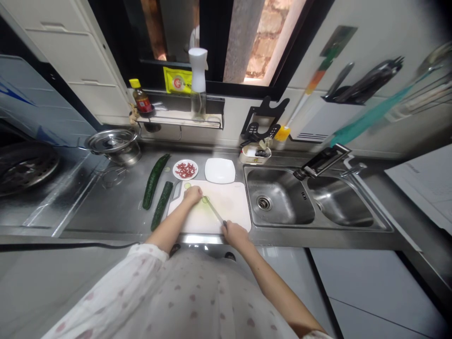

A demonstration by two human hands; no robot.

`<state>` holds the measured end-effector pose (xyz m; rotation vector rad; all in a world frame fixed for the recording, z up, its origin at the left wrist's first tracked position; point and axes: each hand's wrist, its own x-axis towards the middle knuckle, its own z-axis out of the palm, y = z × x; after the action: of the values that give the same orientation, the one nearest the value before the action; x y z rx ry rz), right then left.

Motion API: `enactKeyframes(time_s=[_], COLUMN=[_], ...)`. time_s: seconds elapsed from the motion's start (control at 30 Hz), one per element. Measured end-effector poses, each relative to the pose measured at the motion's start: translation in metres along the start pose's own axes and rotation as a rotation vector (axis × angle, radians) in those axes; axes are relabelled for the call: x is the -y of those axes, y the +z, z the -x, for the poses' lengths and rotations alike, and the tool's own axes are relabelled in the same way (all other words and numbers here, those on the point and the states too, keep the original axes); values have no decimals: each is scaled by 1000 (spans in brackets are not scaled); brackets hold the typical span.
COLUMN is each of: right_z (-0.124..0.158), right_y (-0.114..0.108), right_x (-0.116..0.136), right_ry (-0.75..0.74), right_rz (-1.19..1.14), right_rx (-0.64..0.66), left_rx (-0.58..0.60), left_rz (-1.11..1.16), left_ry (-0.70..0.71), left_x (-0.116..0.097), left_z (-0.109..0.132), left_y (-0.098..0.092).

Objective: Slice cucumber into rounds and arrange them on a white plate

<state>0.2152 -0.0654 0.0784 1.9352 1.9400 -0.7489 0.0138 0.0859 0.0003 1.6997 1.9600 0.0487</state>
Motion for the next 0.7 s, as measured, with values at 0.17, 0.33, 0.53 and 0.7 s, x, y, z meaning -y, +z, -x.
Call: enactKeyframes(time_s=[0.17, 0.33, 0.53, 0.7], right_z=[1, 6, 21, 20], right_y=[1, 5, -3, -2], right_x=[-1, -6, -6, -5], right_ry=[2, -4, 53, 55], right_rz=[2, 3, 10, 14], right_rx=[6, -8, 57, 53], left_rx=[3, 5, 9, 14], left_rz=[-4, -1, 5, 2], left_ry=[2, 2, -11, -11], left_x=[-1, 0, 0, 0], left_z=[1, 2, 0, -1], left_y=[-1, -1, 0, 1])
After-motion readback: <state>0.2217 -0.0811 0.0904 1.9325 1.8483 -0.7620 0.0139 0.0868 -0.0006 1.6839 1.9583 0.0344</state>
